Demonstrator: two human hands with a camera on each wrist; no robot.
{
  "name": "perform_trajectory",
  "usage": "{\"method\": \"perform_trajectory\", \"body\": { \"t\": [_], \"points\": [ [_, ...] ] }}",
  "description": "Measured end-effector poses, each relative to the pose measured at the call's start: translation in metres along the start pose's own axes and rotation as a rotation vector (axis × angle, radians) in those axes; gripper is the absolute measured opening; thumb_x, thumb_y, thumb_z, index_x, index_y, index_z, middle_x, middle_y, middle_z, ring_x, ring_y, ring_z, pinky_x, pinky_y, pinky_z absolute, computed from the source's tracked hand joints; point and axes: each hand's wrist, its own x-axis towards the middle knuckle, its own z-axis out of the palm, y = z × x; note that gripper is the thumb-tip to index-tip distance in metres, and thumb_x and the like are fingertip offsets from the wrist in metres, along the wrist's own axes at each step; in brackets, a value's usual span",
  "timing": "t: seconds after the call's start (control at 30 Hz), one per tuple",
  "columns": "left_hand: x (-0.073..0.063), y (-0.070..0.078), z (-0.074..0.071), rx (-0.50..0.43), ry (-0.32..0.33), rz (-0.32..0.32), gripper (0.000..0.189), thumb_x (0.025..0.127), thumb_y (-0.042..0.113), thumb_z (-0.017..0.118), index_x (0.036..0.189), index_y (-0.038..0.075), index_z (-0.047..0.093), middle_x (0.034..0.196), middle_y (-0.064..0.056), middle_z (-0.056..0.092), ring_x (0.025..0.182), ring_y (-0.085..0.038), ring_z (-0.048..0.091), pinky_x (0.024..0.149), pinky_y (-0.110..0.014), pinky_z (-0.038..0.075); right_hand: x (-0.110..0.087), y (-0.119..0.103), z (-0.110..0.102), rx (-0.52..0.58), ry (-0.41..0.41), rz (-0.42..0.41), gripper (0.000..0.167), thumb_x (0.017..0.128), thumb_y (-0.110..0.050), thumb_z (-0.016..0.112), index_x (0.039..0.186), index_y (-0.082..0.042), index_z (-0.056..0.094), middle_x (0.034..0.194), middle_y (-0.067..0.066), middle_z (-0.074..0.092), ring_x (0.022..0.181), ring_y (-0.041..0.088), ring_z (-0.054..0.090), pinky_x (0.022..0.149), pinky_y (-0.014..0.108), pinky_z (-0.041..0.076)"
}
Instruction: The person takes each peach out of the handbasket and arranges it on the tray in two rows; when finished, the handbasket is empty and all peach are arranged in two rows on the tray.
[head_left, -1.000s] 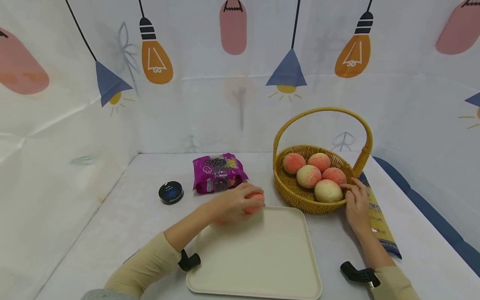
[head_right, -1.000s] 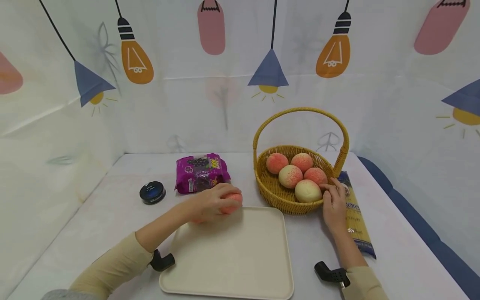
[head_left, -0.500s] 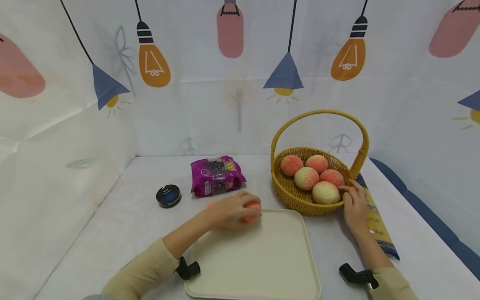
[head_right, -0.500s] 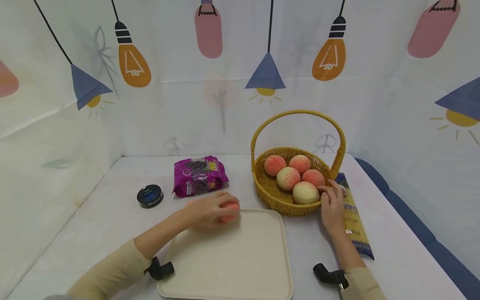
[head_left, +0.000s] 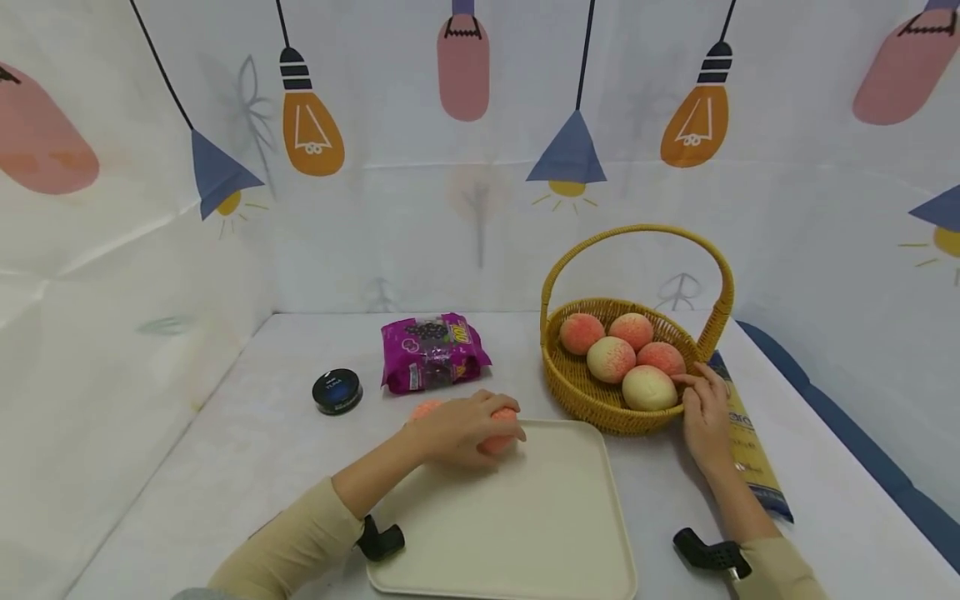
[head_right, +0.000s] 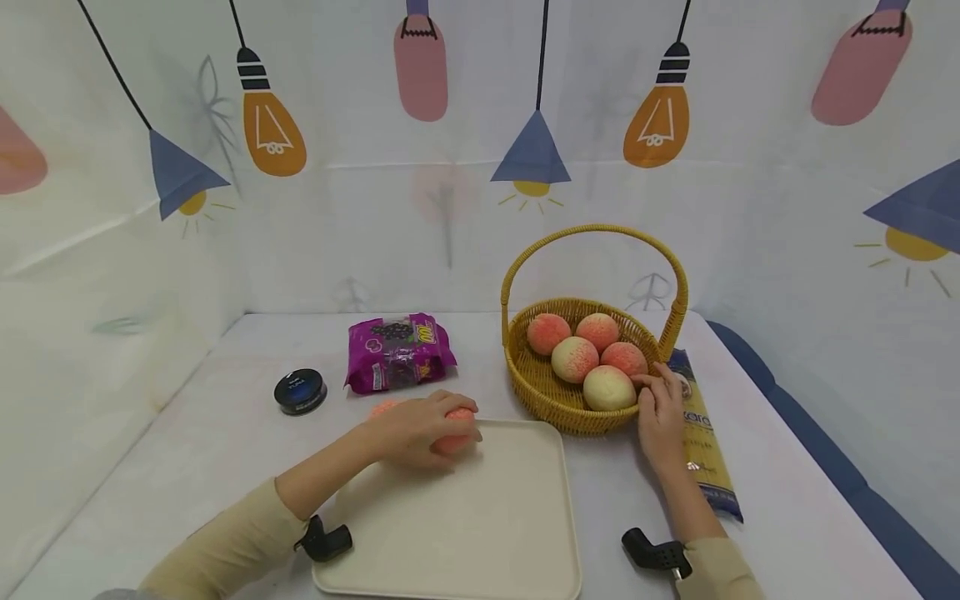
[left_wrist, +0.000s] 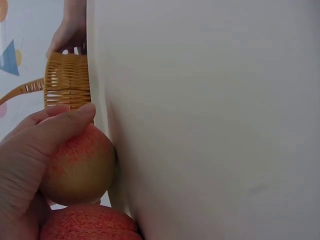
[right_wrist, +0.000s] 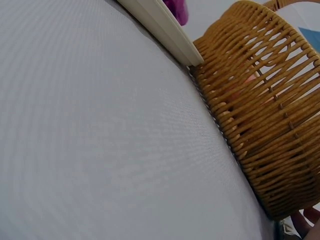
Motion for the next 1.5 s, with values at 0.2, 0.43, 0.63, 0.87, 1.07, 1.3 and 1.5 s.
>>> {"method": "perform_trajectory", "body": {
  "t": [0.2,0.43,0.63,0.87,1.07,1.3,1.5],
  "points": [
    [0.000,0.001,-0.004,-0.027,-0.009,-0.011,0.042,0.080,0.035,0.070,0.119,0.034,0.054,0.134,0.000,0.039,0.112,-0.018,0.043,0.079,-0.029,0.045,0.001,0.000,0.000,-0.001,0.010,0.002,0.034,0.095,-0.010,0.031,0.108,0.007,0.058,0.141,0.014,0.030,0.132,0.028,0.021,0.106,0.051,0.010],
    [-0.002,0.002,-0.006,-0.022,-0.020,-0.020,0.041,0.081,0.036,0.068,0.119,0.033,0.054,0.135,-0.002,0.040,0.113,-0.018,0.044,0.079,-0.030,0.045,0.001,0.001,0.002,-0.007,0.013,-0.005,0.033,0.095,-0.010,0.032,0.107,0.007,0.058,0.140,0.016,0.031,0.131,0.029,0.022,0.106,0.051,0.011],
    [-0.003,0.002,-0.012,0.015,-0.029,-0.019,0.051,0.079,0.039,0.068,0.126,0.031,0.051,0.136,-0.004,0.039,0.118,-0.020,0.041,0.088,-0.034,0.042,0.002,-0.002,0.003,0.000,0.006,0.004,0.034,0.095,-0.011,0.032,0.108,0.006,0.058,0.141,0.014,0.030,0.132,0.028,0.021,0.106,0.051,0.010],
    [-0.001,0.002,-0.024,0.033,-0.017,0.009,0.056,0.077,0.045,0.068,0.127,0.026,0.049,0.139,-0.005,0.039,0.126,-0.023,0.035,0.100,-0.038,0.033,0.003,-0.002,0.003,-0.013,0.005,0.016,0.034,0.095,-0.011,0.032,0.108,0.006,0.058,0.141,0.013,0.030,0.133,0.026,0.020,0.106,0.050,0.010],
    [0.003,0.003,-0.033,0.035,0.000,0.014,0.057,0.078,0.053,0.064,0.127,0.027,0.051,0.137,-0.006,0.042,0.125,-0.022,0.037,0.102,-0.038,0.031,0.003,-0.002,0.002,-0.014,-0.001,0.024,0.034,0.095,-0.012,0.031,0.108,0.005,0.058,0.142,0.013,0.029,0.133,0.026,0.020,0.106,0.050,0.010],
    [0.008,0.006,-0.033,-0.021,-0.037,-0.006,0.056,0.079,0.054,0.062,0.126,0.026,0.050,0.133,-0.007,0.046,0.120,-0.021,0.042,0.099,-0.036,0.034,0.005,-0.003,0.002,-0.014,-0.002,0.021,0.035,0.095,-0.012,0.031,0.108,0.005,0.058,0.142,0.012,0.029,0.132,0.027,0.021,0.106,0.051,0.010],
    [0.012,0.008,-0.033,0.015,0.001,0.010,0.056,0.078,0.052,0.064,0.123,0.020,0.053,0.128,-0.007,0.049,0.117,-0.020,0.045,0.099,-0.032,0.034,0.003,-0.003,0.001,-0.010,0.001,0.027,0.034,0.095,-0.012,0.032,0.108,0.005,0.058,0.142,0.012,0.029,0.132,0.026,0.021,0.107,0.049,0.011]
  ]
}}
